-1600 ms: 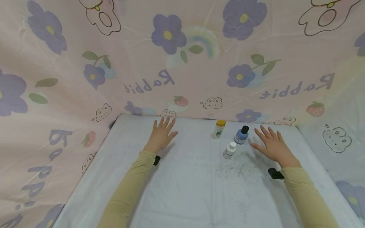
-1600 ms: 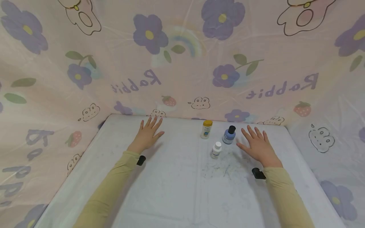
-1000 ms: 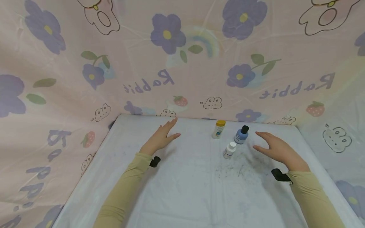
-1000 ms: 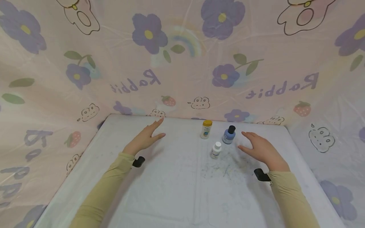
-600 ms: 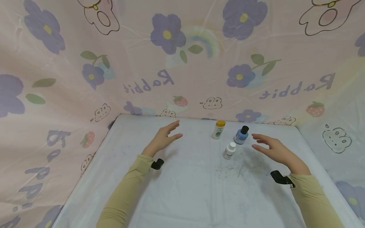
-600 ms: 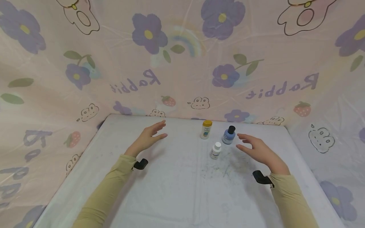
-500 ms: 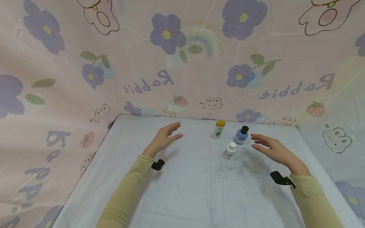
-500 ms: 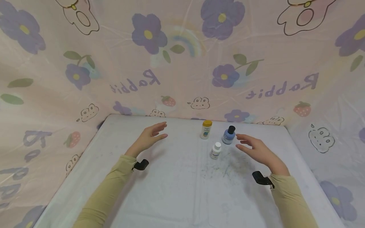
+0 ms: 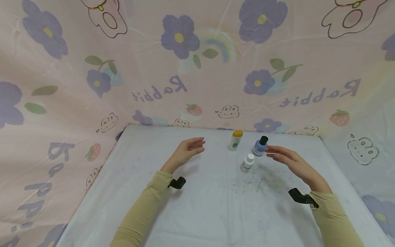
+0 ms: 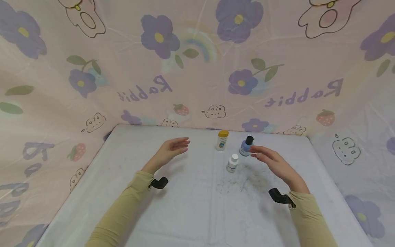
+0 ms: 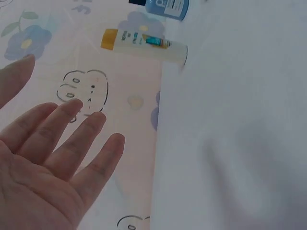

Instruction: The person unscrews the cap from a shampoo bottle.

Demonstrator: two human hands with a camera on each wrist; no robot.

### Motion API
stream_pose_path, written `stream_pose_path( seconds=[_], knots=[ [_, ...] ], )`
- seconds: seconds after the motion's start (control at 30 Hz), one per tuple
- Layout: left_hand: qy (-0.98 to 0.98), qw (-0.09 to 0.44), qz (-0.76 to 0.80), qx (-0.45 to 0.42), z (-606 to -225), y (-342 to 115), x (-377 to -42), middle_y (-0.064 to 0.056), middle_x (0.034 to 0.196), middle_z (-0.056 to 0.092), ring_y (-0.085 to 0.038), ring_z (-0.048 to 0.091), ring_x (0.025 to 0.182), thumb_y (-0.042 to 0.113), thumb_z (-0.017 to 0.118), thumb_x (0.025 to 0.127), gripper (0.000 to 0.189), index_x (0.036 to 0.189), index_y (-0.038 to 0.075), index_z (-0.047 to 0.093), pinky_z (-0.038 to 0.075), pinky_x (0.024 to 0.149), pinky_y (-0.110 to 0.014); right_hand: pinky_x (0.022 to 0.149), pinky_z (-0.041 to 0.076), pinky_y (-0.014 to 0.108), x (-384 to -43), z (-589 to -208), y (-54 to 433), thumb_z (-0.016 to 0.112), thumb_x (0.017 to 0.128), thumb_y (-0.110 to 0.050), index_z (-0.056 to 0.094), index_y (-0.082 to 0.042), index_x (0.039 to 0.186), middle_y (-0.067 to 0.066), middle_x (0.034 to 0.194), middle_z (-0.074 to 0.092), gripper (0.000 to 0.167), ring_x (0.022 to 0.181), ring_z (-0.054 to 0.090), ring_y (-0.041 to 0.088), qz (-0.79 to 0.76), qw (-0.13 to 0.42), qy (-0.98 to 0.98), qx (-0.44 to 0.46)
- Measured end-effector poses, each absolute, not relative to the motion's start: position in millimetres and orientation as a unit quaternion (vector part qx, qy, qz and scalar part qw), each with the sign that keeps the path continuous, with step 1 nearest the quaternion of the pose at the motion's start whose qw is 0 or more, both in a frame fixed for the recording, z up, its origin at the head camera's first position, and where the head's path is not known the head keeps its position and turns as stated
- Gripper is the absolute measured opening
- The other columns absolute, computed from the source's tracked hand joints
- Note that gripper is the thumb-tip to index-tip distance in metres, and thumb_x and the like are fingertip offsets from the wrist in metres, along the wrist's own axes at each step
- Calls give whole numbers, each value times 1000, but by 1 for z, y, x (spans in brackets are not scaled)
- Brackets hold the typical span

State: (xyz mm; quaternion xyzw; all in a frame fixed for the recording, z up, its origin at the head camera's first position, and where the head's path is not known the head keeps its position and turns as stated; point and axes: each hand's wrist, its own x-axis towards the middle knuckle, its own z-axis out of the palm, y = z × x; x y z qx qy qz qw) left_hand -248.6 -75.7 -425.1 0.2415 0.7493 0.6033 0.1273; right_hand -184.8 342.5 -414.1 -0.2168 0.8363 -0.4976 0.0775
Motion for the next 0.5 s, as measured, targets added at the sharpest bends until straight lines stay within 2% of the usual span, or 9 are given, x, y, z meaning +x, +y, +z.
stream_pose_path(
  seconds=[0.13, 0.27, 0.5],
  knots=[
    [737, 137, 614, 247, -420, -65, -239, -20, 133, 54, -33, 52, 121, 8, 61, 94, 47, 138, -4, 46, 46, 97, -33, 98, 38, 15, -184, -417, 339, 35, 106, -13, 40, -5, 143, 21, 141, 43, 38, 125, 49, 19, -532, 83, 813, -221],
    [724, 158, 622, 253, -427, -52, -235, -22, 134, 52, -37, 49, 123, 5, 63, 92, 49, 138, -3, 46, 46, 97, -32, 98, 40, 18, -185, -423, 337, 33, 106, -16, 39, -2, 142, 26, 141, 39, 39, 126, 48, 23, -550, 91, 800, -219],
    [706, 191, 634, 252, -442, -29, -230, -22, 135, 51, -38, 47, 125, 2, 67, 88, 52, 137, -2, 48, 47, 96, -31, 99, 40, 20, -188, -435, 333, 33, 107, -18, 39, 0, 142, 28, 141, 38, 40, 126, 47, 29, -564, 96, 792, -213]
  ],
)
